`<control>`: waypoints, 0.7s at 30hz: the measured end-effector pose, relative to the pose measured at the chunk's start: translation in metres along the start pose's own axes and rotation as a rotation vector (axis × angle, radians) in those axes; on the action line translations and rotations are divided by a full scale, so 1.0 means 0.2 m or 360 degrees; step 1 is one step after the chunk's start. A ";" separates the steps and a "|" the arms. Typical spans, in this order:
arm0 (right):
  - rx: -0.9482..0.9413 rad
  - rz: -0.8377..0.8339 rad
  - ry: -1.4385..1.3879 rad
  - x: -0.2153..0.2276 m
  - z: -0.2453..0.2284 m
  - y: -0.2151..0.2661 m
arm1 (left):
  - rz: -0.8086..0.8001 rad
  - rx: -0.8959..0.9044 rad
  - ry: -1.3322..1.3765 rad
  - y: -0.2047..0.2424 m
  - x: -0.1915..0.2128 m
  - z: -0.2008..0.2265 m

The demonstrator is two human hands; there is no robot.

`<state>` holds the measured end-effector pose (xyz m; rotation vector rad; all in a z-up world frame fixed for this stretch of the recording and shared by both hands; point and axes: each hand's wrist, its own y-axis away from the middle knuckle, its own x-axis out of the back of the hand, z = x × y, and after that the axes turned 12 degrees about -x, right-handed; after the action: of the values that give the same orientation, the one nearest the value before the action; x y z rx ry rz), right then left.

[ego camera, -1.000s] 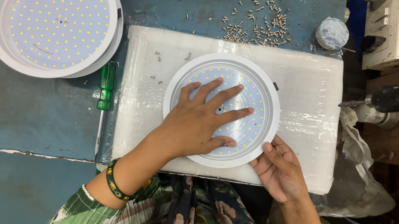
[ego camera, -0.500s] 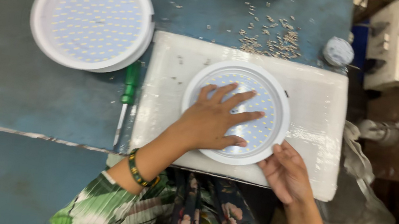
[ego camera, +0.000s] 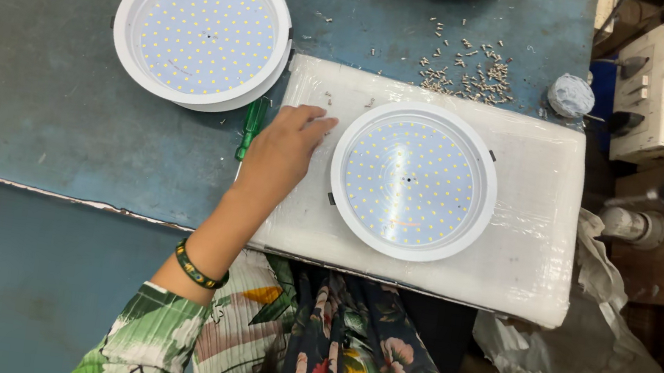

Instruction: The person uses a green cordless screwdriver to fasten screws into multiple white circular LED panels on a workbench. They repeatedly pick up screws, align them with pre-drilled holes, and drive them in, then stack completed panels to the side.

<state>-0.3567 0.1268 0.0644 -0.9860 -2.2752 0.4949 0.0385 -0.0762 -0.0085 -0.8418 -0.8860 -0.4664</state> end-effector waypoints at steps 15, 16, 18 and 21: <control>-0.0511 -0.1081 -0.1095 0.14 0.46 -0.49 | 0.0009 -0.0127 0.0088 -0.02 -0.01 0.01; -0.0506 -0.1098 -0.1179 0.15 0.47 -0.46 | 0.0094 -0.0159 0.0245 -0.01 -0.02 0.07; -0.0473 -0.1113 -0.1291 0.17 0.47 -0.38 | 0.0024 -0.0221 0.0394 -0.02 -0.06 0.19; -0.0313 -0.1146 -0.1299 0.20 0.44 -0.30 | -0.0203 -0.0281 0.0409 -0.05 -0.09 0.26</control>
<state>-0.4676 0.1087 0.0452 0.0686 -3.2109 0.3868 -0.0032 -0.0397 -0.0010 -0.8662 -0.6691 -0.7557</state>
